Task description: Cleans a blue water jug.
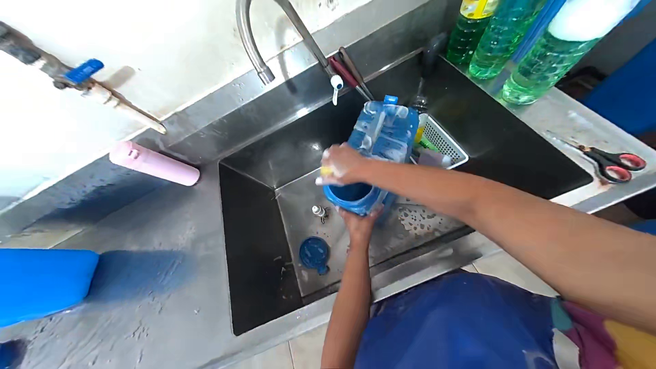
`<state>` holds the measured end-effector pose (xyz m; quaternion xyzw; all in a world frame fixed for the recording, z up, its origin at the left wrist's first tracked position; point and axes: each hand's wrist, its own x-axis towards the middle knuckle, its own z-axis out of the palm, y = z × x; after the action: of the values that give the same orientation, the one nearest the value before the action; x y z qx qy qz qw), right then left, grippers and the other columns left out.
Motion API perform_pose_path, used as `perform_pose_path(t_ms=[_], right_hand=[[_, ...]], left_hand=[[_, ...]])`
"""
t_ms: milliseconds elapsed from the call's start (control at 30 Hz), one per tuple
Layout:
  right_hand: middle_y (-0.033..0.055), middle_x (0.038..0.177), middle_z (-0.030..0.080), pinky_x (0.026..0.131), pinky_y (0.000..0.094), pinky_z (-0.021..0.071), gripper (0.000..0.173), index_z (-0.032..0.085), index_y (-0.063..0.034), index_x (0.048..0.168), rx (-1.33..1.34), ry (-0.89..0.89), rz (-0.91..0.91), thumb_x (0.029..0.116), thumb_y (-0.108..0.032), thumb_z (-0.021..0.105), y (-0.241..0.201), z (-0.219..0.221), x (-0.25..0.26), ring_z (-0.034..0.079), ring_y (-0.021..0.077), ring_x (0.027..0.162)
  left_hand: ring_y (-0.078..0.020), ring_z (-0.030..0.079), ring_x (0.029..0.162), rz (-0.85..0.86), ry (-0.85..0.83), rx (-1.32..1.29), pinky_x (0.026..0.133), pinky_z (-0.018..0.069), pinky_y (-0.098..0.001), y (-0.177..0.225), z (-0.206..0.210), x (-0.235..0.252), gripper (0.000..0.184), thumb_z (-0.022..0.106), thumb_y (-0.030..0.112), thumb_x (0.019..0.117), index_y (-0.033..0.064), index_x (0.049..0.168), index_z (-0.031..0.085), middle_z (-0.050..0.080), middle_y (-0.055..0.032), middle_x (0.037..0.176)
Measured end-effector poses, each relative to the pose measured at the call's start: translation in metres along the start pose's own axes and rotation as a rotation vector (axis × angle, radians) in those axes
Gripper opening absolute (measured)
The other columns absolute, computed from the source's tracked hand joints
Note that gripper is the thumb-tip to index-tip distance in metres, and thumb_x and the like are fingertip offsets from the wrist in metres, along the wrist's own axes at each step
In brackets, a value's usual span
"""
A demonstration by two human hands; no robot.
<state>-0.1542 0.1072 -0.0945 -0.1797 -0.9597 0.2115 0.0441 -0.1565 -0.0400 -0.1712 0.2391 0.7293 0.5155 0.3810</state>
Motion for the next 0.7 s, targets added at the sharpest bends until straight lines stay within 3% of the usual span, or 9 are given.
perform_pose_path(t_ms=[67,133,233,300,367,467,567,633,700], right_hand=[[0.0275,0.114,0.068,0.1,0.0664,0.0435,0.051,0.072,0.007,0.104,-0.014,-0.282,-0.233,0.1011,-0.043,0.062,-0.039,0.011,-0.011,0.062,0.0464,0.116],[0.0277,0.105,0.069,0.093,0.0635,0.0457,0.048,0.072,0.0094,0.099,0.018,-0.467,-0.405,0.1018,-0.038,0.063,-0.052,-0.005,-0.046,0.064,0.0457,0.109],[0.0252,0.096,0.07,0.091,0.0607,0.0486,0.03,0.072,0.0084,0.095,0.285,-0.028,-0.232,0.0979,-0.021,0.068,0.011,-0.063,-0.08,0.067,0.042,0.1],[0.0234,0.114,0.07,0.102,0.0575,0.0495,0.023,0.074,0.0032,0.104,0.293,0.429,-0.048,0.0959,-0.018,0.068,0.106,-0.065,-0.069,0.065,0.0406,0.114],[0.0289,0.126,0.064,0.108,0.0593,0.0427,0.027,0.07,0.0089,0.112,0.431,0.567,0.238,0.1004,-0.013,0.058,0.189,-0.049,-0.055,0.058,0.0451,0.125],[0.0315,0.131,0.062,0.11,0.0617,0.0404,0.036,0.065,0.0102,0.123,0.625,0.48,0.501,0.1087,-0.015,0.044,0.258,-0.035,-0.036,0.057,0.0457,0.127],[0.035,0.132,0.059,0.108,0.0652,0.0415,0.037,0.059,0.0124,0.129,0.559,0.296,0.497,0.1094,-0.016,0.045,0.252,-0.046,-0.045,0.057,0.0497,0.127],[0.031,0.114,0.067,0.094,0.0644,0.0504,0.028,0.066,0.0116,0.112,0.523,0.456,0.364,0.1011,-0.011,0.053,0.227,-0.038,-0.046,0.066,0.0463,0.109],[0.0303,0.106,0.068,0.093,0.0612,0.0498,0.026,0.068,0.013,0.106,0.707,0.436,0.342,0.102,-0.008,0.052,0.225,-0.019,-0.047,0.067,0.0431,0.103]], left_hand=[[-0.0313,0.057,0.126,0.012,0.019,0.212,0.108,0.0465,-0.035,-0.005,-0.004,0.0,0.079,0.082,0.009,0.0827,-0.0199,0.141,0.036,0.055,-0.0341,0.135],[-0.0376,0.051,0.134,0.076,0.088,0.528,0.114,0.0378,-0.0411,-0.013,-0.02,-0.007,0.064,0.072,0.012,0.0933,-0.0213,0.139,0.044,0.051,-0.0371,0.141],[-0.0548,0.025,0.148,0.535,0.164,0.455,0.122,0.0217,-0.0581,0.03,-0.039,0.008,0.12,0.083,0.034,0.0715,-0.0231,0.151,0.014,0.02,-0.0461,0.156],[-0.0499,0.037,0.144,0.66,0.08,0.604,0.119,0.0325,-0.0539,0.095,-0.015,0.032,0.118,0.082,0.049,0.072,-0.0209,0.149,0.027,0.035,-0.0427,0.151],[-0.0473,0.041,0.142,0.463,-0.092,0.889,0.116,0.0366,-0.0577,0.149,0.033,0.066,0.091,0.08,0.041,0.0858,-0.0078,0.151,0.039,0.042,-0.0348,0.15],[-0.0505,0.062,0.116,0.177,-0.187,1.08,0.092,0.0492,-0.0689,0.163,0.099,0.125,0.05,0.065,0.03,0.0995,-0.0016,0.137,0.055,0.064,-0.0325,0.122],[-0.0483,0.063,0.115,0.052,-0.208,1.094,0.094,0.0479,-0.0688,0.161,0.107,0.13,0.047,0.064,0.027,0.0994,0.0001,0.138,0.056,0.065,-0.0306,0.121],[-0.0463,0.063,0.116,0.035,-0.227,1.125,0.097,0.0476,-0.0657,0.163,0.094,0.125,0.048,0.067,0.021,0.0972,0.0002,0.139,0.055,0.065,-0.0297,0.121],[-0.0459,0.063,0.116,0.07,-0.328,1.152,0.1,0.0473,-0.0636,0.153,0.074,0.109,0.052,0.069,0.014,0.0941,-0.0013,0.141,0.053,0.066,-0.0301,0.121]])
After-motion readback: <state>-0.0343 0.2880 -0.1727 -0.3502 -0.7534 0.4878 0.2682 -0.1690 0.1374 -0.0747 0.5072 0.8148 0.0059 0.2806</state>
